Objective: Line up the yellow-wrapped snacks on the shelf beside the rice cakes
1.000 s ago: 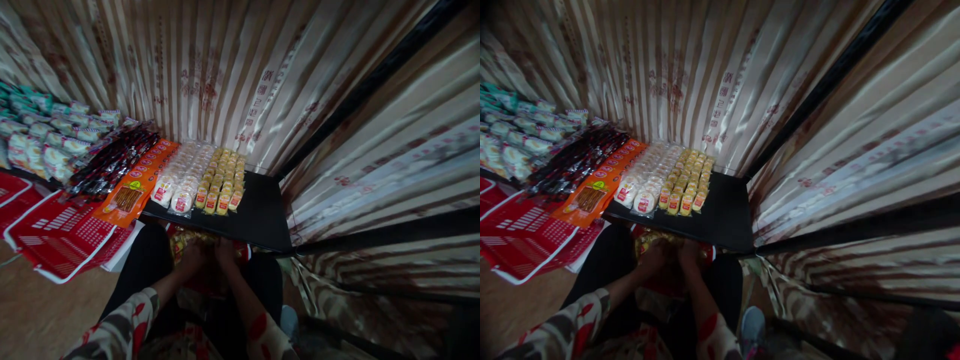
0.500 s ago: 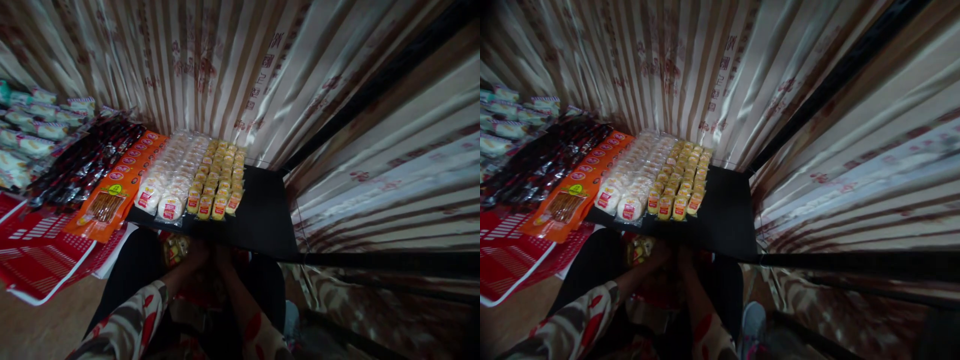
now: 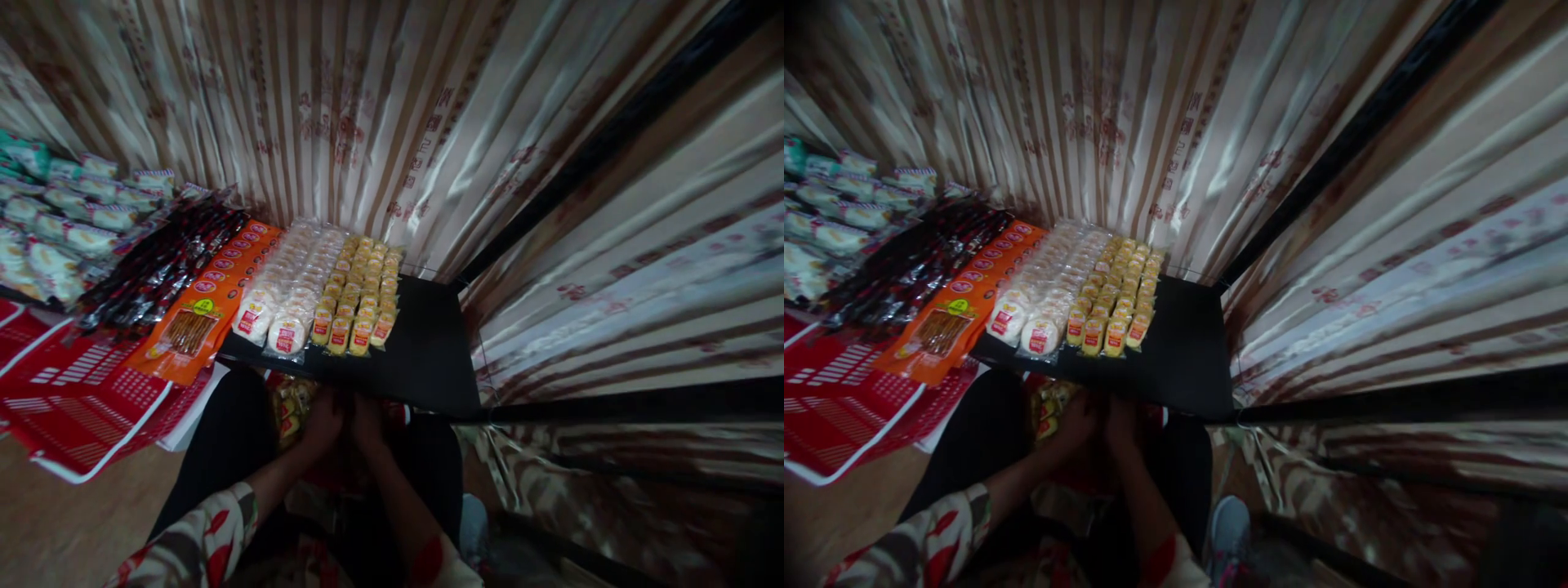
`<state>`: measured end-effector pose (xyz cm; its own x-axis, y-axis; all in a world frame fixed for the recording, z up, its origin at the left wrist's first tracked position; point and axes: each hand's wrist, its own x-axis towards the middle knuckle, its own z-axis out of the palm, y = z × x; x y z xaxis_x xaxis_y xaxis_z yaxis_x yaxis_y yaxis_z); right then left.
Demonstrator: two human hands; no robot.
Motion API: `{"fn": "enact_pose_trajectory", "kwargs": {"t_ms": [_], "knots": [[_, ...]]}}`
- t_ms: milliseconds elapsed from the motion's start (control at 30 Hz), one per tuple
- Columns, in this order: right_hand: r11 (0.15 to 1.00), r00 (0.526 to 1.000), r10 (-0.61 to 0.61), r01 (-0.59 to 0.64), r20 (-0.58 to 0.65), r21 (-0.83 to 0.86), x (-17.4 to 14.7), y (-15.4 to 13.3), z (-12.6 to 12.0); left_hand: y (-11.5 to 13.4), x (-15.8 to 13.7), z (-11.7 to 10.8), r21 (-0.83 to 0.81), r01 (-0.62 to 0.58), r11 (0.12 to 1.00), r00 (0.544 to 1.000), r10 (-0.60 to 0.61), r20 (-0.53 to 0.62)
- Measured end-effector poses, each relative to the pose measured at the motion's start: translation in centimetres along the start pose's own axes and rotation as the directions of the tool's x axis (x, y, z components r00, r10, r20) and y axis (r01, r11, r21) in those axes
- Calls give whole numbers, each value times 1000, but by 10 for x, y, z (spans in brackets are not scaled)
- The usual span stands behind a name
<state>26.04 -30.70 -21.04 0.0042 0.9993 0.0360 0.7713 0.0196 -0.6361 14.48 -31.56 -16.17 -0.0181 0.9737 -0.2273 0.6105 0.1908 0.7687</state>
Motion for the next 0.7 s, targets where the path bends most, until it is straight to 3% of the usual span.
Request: {"fn": "enact_pose_trajectory", "kwargs": {"t_ms": [133,267,433,700], "knots": [[999,998,0,4,69,-50,-21,-22,-19,0,-21,-11,-90,7,996,999,-11,-49],[998,991,-5,-3,137,61,-39,-41,-41,-2,-39,-20,-79,1,997,995,-9,-98],[971,993,50,-74,110,229,-48,-56,-60,-5,-52,-29,-36,9,999,997,-12,-76],[758,995,64,-102,82,644,-45,-69,-72,13,-61,-35,-367,72,927,996,-49,72]]}}
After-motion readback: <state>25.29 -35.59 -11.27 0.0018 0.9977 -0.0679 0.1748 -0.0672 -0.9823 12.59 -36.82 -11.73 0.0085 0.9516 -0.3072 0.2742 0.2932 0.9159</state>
